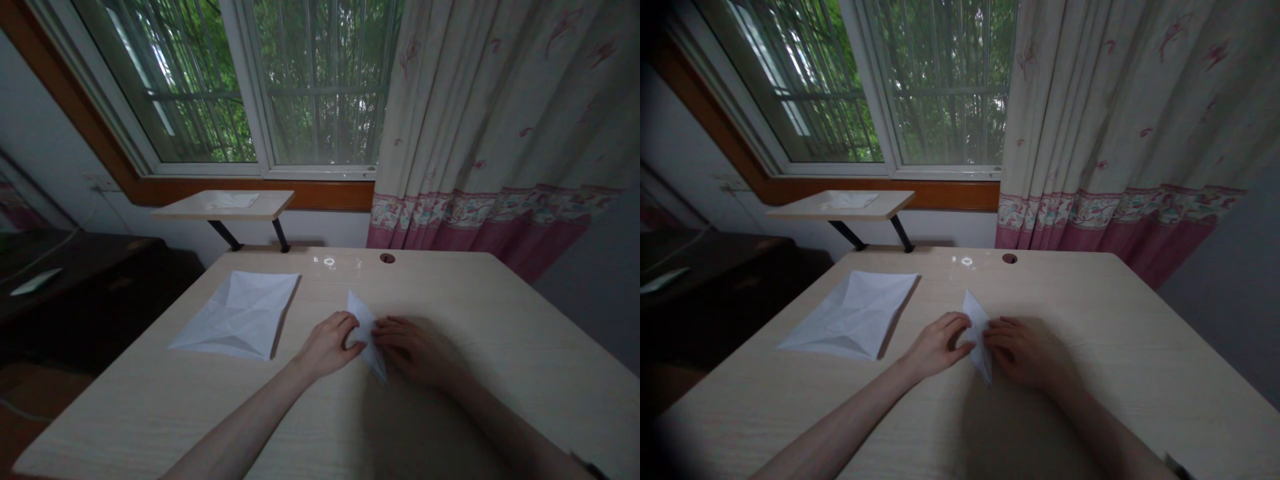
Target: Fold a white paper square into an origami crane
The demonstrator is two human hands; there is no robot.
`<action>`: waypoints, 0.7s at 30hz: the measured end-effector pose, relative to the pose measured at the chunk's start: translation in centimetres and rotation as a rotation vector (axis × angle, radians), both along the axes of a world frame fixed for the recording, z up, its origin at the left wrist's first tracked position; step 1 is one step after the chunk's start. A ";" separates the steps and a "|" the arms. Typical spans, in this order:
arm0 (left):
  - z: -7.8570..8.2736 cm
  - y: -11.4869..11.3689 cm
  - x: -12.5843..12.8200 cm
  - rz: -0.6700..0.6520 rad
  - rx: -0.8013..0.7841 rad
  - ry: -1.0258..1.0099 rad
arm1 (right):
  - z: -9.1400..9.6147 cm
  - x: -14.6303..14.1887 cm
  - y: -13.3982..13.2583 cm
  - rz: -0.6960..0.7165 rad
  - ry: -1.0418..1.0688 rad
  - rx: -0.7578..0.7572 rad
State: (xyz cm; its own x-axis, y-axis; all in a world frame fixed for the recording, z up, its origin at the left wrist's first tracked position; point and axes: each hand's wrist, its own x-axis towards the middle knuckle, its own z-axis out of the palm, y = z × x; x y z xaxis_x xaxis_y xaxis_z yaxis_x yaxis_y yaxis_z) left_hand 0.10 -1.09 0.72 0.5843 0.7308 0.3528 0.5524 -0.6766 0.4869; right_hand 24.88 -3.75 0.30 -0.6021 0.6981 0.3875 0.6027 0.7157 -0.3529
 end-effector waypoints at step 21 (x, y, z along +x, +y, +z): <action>-0.1 0.0 -0.1 -0.091 -0.154 -0.046 | 0.4 -0.2 -0.3 0.006 0.060 0.108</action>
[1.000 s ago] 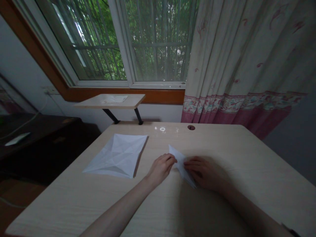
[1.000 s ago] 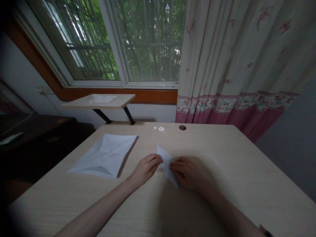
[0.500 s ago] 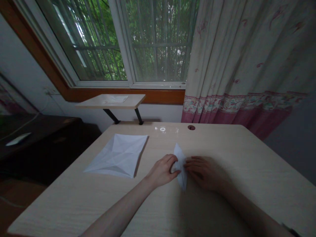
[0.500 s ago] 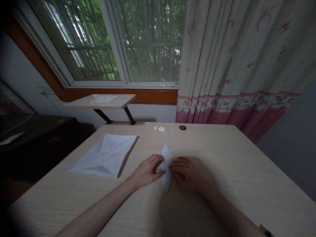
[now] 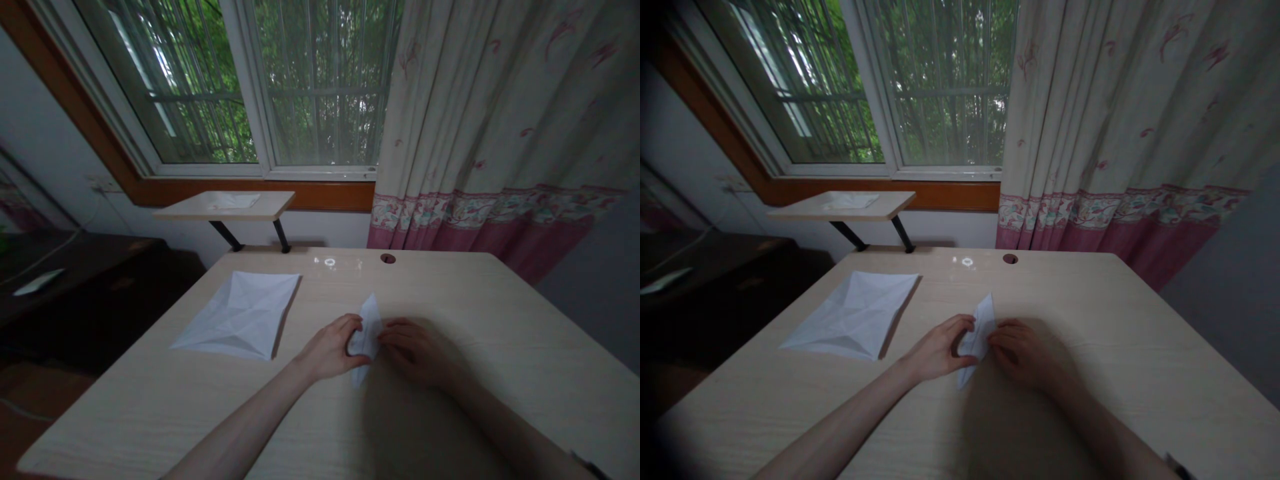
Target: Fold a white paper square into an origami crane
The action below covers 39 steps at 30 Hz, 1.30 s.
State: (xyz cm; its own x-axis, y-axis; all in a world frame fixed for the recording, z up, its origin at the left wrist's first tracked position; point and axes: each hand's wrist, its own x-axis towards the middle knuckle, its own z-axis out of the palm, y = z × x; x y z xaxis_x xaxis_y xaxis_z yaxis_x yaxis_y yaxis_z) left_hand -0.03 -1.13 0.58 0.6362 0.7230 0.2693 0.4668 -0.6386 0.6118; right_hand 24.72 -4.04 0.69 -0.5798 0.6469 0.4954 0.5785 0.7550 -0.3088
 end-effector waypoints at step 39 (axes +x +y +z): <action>-0.4 0.5 0.0 -0.031 0.212 0.083 | -1.0 -0.6 0.6 -0.146 -0.184 -0.091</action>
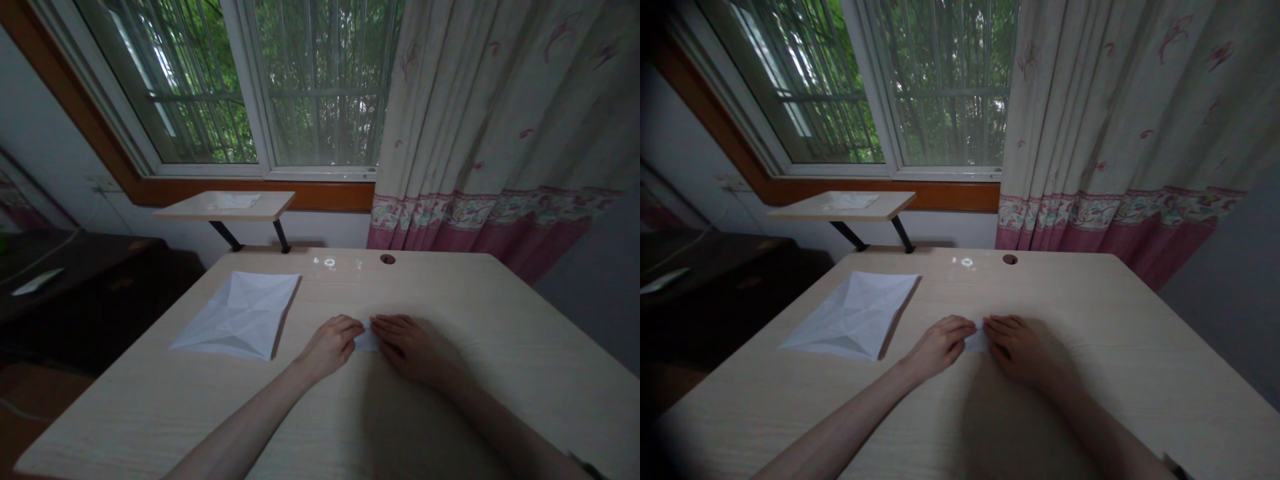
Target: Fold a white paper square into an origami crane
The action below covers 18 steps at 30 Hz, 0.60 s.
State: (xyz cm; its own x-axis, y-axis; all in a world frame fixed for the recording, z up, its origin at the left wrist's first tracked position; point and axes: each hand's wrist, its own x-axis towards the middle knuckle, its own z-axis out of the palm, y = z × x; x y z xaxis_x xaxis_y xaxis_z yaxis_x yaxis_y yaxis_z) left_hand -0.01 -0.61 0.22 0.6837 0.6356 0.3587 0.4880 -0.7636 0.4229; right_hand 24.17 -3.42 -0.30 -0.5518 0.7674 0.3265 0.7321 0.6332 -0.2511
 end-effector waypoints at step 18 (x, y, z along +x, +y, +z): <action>1.2 -0.6 0.1 -0.059 -0.090 -0.044 | 1.7 0.2 -0.7 0.032 -0.060 0.008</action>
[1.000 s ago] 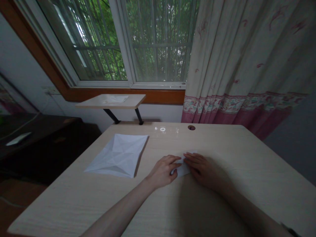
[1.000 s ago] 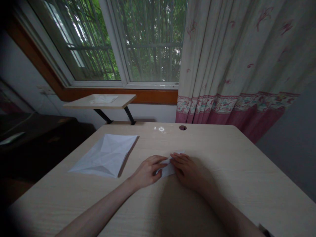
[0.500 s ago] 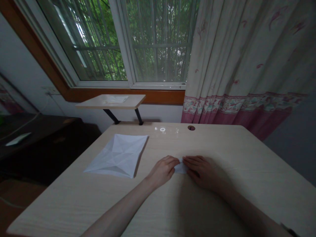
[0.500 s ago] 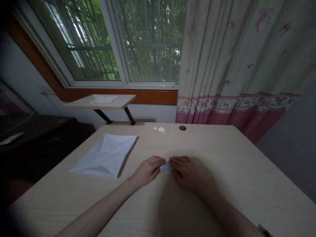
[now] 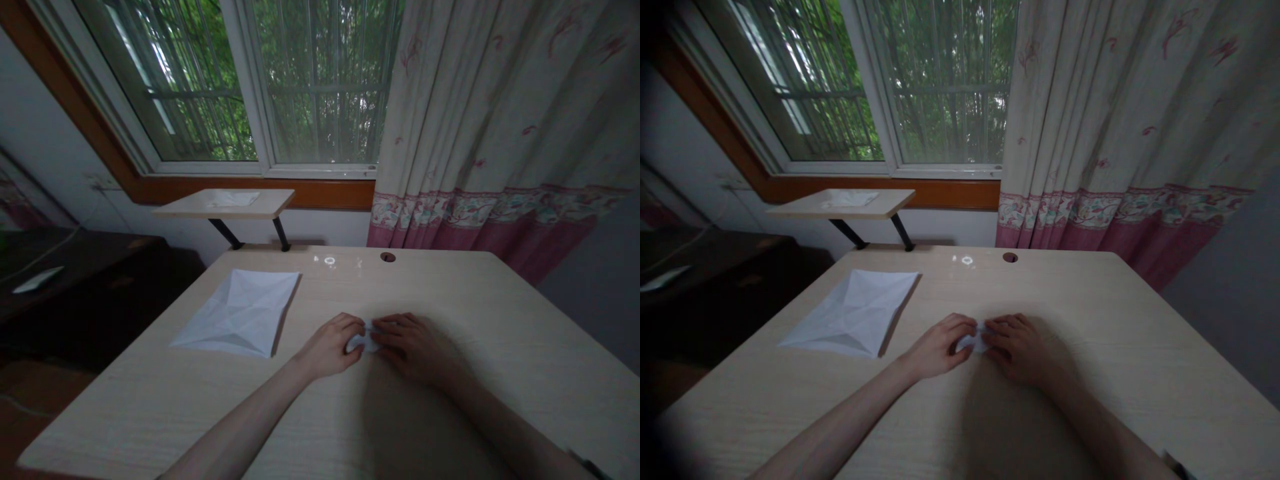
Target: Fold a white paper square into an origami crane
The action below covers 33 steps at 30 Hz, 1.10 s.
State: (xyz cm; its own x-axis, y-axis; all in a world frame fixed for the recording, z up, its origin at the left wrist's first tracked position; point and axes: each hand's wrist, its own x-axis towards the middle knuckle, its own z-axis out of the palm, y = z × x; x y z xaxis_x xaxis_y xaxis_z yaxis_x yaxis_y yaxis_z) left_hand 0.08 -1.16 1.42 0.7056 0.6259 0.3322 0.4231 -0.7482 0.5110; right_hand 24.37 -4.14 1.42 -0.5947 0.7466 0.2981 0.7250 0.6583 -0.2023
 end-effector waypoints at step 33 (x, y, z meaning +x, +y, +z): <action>-0.1 -0.5 0.8 0.126 0.011 0.071 | -2.3 -1.5 0.2 -0.156 0.132 0.118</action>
State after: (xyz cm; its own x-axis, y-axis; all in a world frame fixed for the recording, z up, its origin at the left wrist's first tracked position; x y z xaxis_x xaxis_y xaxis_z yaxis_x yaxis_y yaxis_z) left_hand 0.87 -1.67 1.27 0.6440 0.7073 0.2915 0.5486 -0.6926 0.4683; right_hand 22.84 -3.95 -0.91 -0.4251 0.7816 0.4564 0.7920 0.5654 -0.2305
